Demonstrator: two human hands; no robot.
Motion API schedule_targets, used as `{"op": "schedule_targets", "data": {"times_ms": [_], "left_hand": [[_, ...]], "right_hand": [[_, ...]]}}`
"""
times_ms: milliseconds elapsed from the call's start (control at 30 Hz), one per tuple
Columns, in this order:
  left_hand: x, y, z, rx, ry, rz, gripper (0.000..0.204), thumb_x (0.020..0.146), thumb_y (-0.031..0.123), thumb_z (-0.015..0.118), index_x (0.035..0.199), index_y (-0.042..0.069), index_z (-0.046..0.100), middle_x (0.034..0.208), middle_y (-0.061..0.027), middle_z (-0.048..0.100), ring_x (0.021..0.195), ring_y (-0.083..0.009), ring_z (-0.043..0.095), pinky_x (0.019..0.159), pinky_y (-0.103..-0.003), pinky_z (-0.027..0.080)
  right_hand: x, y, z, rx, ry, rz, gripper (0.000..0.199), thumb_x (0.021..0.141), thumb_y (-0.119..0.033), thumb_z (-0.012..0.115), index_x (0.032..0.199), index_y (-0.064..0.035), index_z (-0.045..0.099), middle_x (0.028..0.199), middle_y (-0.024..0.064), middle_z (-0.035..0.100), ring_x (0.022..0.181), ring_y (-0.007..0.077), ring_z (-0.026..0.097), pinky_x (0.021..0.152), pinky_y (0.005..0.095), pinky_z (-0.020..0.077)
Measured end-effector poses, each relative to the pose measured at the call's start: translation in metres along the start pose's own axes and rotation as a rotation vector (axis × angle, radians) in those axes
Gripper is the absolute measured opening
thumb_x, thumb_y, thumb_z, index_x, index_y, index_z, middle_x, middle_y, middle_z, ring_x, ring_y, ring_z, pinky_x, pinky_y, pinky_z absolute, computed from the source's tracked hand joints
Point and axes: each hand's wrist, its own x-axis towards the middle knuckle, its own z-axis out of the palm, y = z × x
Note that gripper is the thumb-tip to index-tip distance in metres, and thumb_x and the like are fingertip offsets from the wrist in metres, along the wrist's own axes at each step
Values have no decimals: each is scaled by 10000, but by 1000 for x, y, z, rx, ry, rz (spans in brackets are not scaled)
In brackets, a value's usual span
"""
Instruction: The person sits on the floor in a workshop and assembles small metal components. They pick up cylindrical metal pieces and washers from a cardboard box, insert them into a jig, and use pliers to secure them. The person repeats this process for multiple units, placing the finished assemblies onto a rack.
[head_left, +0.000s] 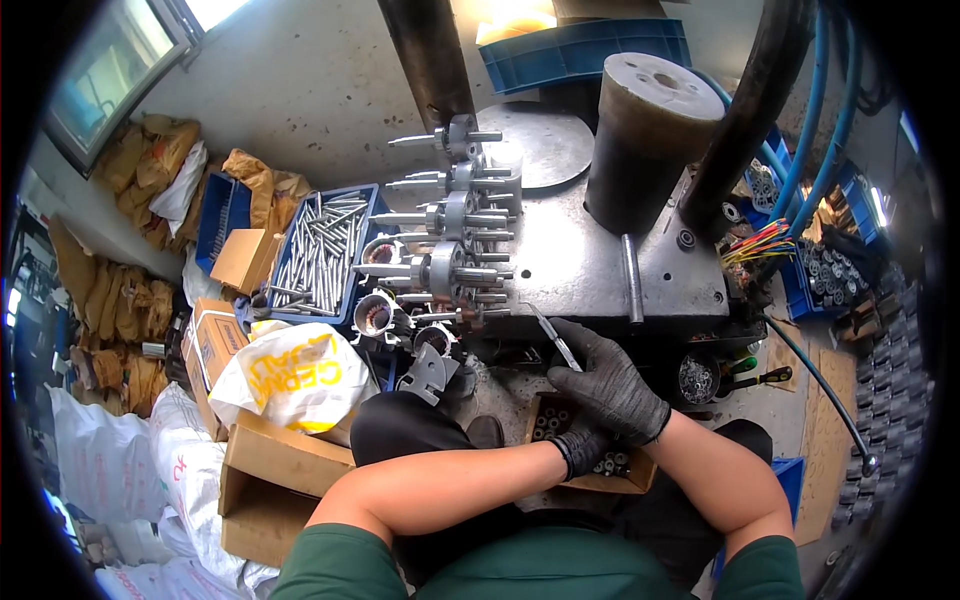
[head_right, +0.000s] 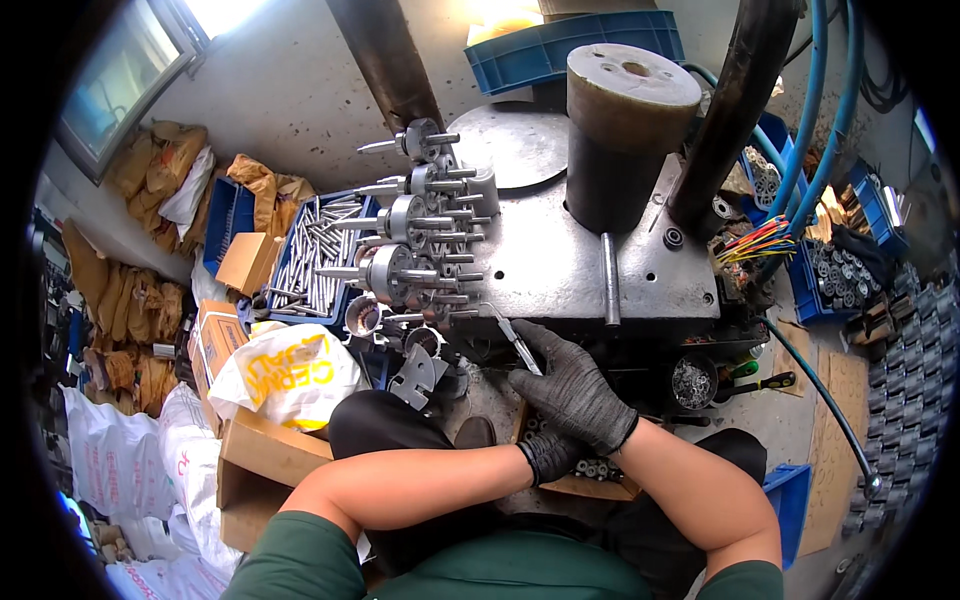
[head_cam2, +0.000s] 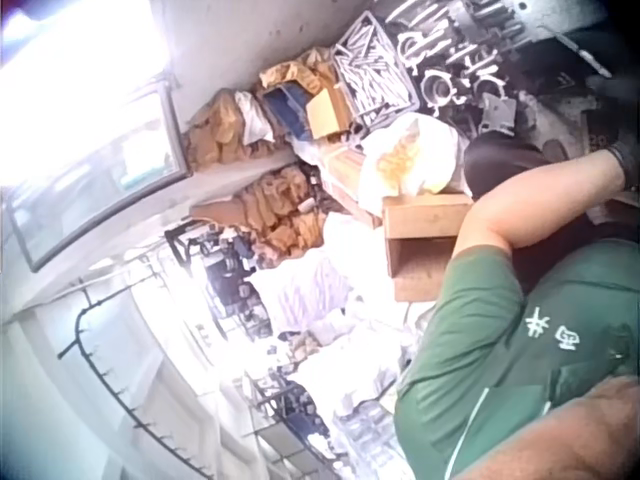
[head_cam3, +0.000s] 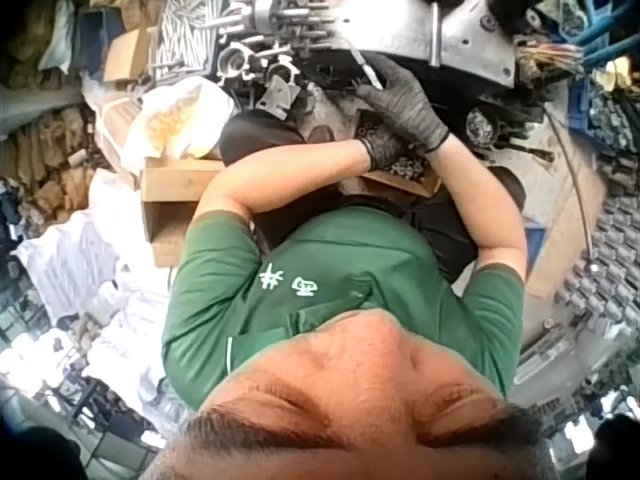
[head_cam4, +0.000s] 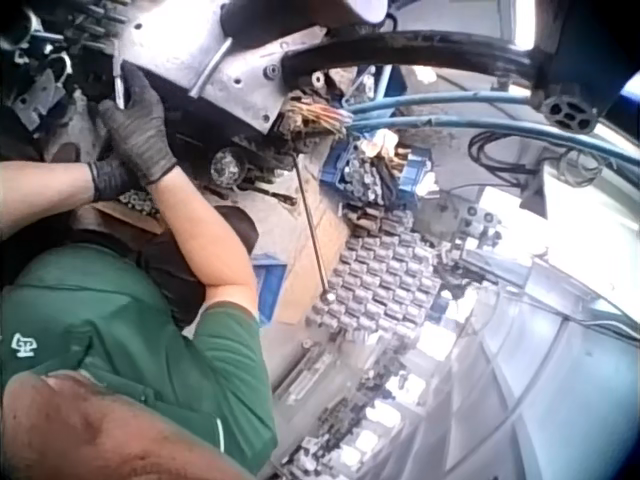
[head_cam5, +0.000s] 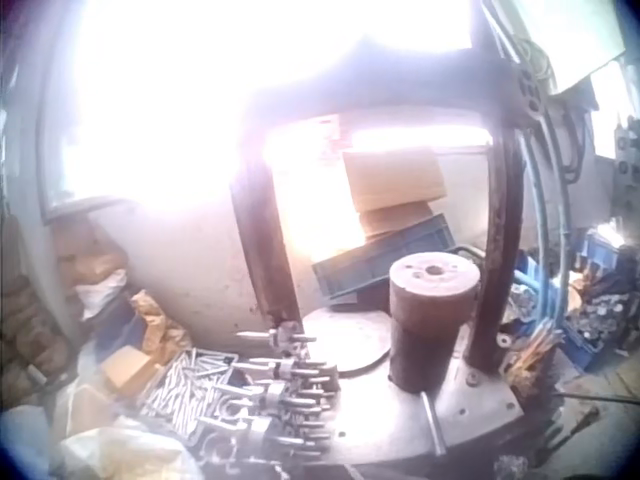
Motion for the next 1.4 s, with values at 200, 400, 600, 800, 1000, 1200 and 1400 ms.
{"op": "schedule_targets", "data": {"times_ms": [200,400,600,800,1000,1200,1400], "left_hand": [[46,-33,-61,-71,-118,45,411,1107,166,411,1499,53,361,1496,-119,475,1395,-219,460,1173,-323,407],[103,-63,-91,-450,-113,121,402,1110,193,381,1496,84,353,1409,-87,514,1341,-166,493,1149,-299,421],[14,9,0,-568,182,24,259,1082,169,396,1316,68,442,1172,-89,554,1045,-152,593,924,-266,518],[13,9,-12,-526,-5,-30,221,1066,139,430,1263,63,495,1079,-91,596,960,-152,635,873,-261,545],[8,15,-9,-303,-70,79,258,1053,139,491,1299,66,512,1112,-86,616,1022,-164,623,921,-277,531],[-9,46,15,119,-204,447,304,1039,138,553,1334,70,530,1144,-80,636,1084,-176,612,970,-293,517],[-33,90,21,341,-98,294,348,987,104,661,1318,37,575,1128,-64,669,988,-141,633,859,-273,556]], "right_hand": [[9,-6,15,0,-44,30,661,843,-12,645,1480,11,473,1222,148,676,1084,167,625,1004,315,501],[13,-17,11,3,-110,110,652,849,2,616,1484,7,472,1250,145,669,1117,162,614,1016,321,496],[17,-6,17,3,-93,66,631,861,9,631,1474,6,481,1252,138,666,1131,165,608,1029,322,488],[14,3,36,-6,-27,-68,641,895,-45,672,1490,-8,436,1196,151,673,1067,209,662,953,348,540],[-4,-31,27,621,-243,320,668,875,-164,652,1482,-53,395,1023,127,661,831,212,656,769,355,566],[-22,-33,-22,358,-95,167,955,818,-175,723,1629,-105,222,1082,98,608,982,158,597,892,309,516],[-54,-33,-79,-3,14,-133,879,836,-95,762,1592,-81,315,1253,111,579,1117,192,589,1005,347,483]]}}
